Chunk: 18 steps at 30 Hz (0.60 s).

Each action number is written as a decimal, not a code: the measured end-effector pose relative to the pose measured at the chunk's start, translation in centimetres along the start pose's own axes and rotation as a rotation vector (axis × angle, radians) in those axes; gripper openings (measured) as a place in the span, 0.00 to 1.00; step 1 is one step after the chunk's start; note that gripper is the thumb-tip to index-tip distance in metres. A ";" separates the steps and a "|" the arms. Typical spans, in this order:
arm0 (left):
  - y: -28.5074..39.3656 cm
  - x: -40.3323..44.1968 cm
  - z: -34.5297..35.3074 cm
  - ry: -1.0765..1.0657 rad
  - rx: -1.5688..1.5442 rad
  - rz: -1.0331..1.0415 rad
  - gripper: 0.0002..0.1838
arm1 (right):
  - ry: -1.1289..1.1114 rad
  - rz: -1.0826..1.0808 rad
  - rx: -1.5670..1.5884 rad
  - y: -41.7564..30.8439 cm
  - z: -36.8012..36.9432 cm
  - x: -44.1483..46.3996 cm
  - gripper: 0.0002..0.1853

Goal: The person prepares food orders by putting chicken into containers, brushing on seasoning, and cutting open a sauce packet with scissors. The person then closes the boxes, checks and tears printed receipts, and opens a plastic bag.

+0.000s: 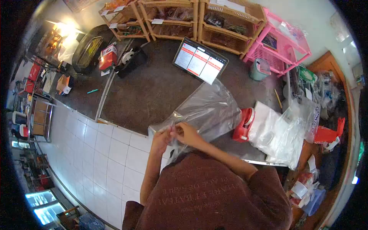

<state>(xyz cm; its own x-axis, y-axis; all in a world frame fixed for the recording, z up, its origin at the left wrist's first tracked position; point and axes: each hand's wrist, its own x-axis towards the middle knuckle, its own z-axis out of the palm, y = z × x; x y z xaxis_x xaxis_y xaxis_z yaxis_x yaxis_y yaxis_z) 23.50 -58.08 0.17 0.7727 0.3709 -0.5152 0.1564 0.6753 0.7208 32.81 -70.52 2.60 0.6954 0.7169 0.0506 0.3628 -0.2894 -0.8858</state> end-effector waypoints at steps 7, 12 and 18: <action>5.1 -2.2 3.1 0.105 -0.029 -0.047 0.14 | -0.172 0.377 0.867 1.5 1.4 1.8 0.13; 13.0 -1.2 -6.4 0.666 1.078 0.706 0.06 | -0.290 0.805 1.366 -5.2 -6.7 6.8 0.21; 24.3 -0.9 -19.1 1.075 1.239 0.679 0.11 | -0.638 0.165 0.074 -11.1 -10.0 13.4 0.23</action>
<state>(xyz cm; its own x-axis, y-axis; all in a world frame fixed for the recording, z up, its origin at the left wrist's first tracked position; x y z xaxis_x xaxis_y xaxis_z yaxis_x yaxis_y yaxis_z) 14.88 -29.85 9.33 0.2666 0.9114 0.3136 0.7324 -0.4030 0.5487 44.29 -64.06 17.77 0.2264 0.9086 -0.3510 0.2235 -0.3992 -0.8892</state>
